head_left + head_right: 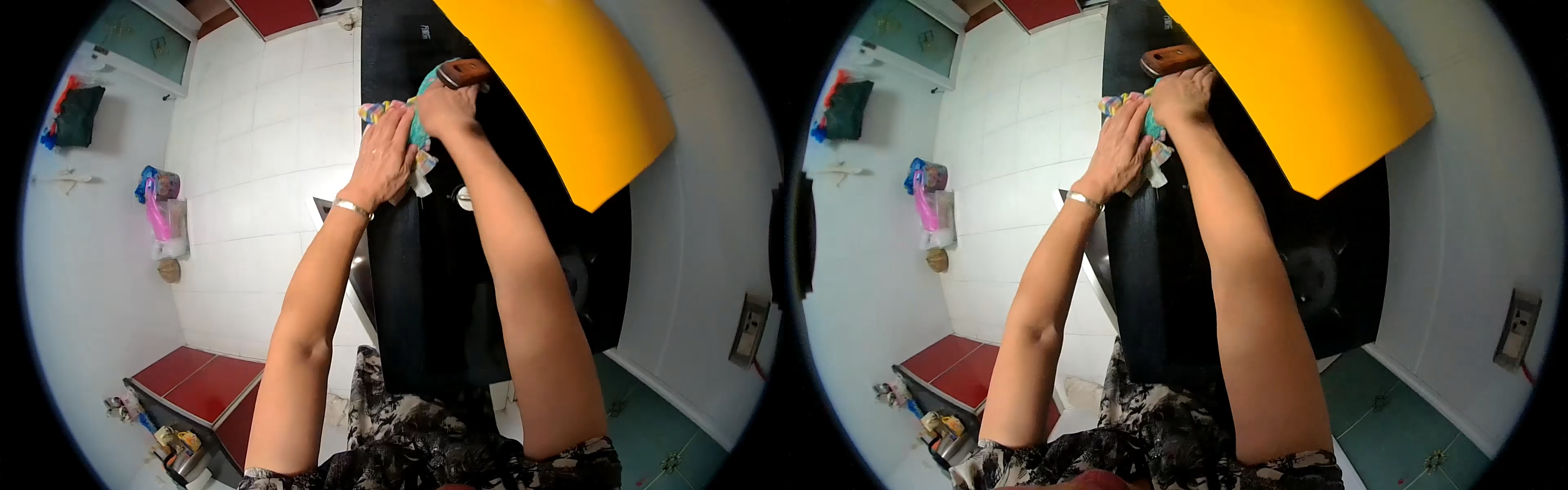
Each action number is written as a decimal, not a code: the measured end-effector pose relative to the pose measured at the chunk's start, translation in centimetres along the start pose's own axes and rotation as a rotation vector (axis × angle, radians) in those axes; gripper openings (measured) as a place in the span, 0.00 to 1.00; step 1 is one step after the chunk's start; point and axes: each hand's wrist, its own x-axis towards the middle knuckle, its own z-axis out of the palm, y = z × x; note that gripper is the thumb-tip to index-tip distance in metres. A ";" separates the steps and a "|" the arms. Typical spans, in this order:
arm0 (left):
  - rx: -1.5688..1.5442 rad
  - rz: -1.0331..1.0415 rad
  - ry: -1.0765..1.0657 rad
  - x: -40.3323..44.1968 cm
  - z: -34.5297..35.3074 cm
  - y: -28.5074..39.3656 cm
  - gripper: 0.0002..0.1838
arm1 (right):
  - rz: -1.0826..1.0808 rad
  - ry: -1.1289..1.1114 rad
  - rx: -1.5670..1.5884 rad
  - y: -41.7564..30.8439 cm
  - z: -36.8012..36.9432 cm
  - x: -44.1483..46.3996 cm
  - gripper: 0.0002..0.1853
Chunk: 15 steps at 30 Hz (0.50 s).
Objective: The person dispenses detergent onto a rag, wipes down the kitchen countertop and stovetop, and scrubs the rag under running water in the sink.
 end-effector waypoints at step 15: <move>0.211 -0.171 0.031 -3.1 1.7 1.6 0.34 | -0.494 0.319 0.185 -1.3 4.8 -1.4 0.24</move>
